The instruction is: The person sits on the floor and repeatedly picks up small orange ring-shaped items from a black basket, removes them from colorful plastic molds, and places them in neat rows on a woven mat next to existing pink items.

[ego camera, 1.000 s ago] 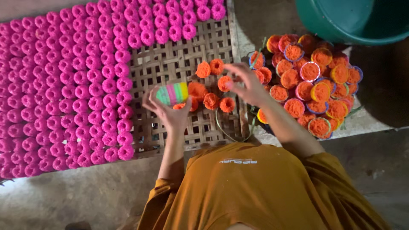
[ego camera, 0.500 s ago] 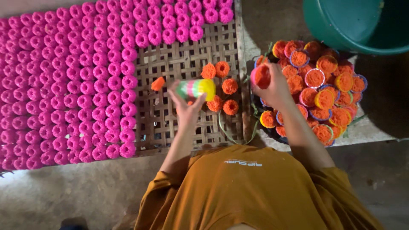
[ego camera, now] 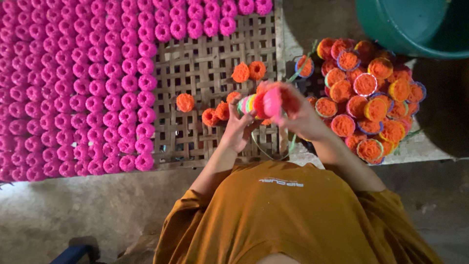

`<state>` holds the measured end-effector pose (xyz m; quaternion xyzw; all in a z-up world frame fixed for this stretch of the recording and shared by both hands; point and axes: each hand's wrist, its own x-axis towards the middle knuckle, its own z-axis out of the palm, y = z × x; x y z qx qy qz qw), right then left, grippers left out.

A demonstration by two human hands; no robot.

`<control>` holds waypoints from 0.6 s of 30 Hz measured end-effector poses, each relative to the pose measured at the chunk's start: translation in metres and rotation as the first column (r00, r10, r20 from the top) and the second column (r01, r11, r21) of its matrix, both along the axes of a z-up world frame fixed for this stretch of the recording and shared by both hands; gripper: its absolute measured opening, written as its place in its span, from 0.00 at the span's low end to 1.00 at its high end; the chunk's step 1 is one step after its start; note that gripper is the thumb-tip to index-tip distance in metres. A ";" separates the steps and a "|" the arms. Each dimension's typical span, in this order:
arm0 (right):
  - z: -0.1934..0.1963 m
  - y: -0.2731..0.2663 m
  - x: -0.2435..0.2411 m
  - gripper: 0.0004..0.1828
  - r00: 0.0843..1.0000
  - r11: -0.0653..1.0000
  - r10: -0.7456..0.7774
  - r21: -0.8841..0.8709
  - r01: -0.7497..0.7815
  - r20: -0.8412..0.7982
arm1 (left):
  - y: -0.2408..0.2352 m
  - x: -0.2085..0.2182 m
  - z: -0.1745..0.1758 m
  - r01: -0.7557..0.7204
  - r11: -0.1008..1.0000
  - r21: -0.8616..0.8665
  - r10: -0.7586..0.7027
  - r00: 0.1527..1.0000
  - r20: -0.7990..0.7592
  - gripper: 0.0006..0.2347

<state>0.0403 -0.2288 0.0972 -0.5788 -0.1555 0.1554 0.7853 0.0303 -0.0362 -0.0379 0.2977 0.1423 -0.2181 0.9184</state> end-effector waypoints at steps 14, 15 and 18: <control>0.002 0.032 -0.009 0.16 0.763 0.493 -0.024 -0.656 0.571 0.646 | 0.011 -0.002 0.043 -0.362 0.771 0.524 0.087 0.875 0.476 0.40; 0.002 0.038 -0.009 0.16 0.695 0.513 -0.009 -0.593 0.621 0.719 | 0.012 -0.003 0.042 -0.384 0.735 0.559 0.079 0.867 0.492 0.40; -0.002 0.047 -0.007 0.15 0.692 0.499 0.033 -0.612 0.614 0.721 | 0.014 -0.007 0.036 -0.498 0.494 0.712 -0.032 0.809 0.587 0.41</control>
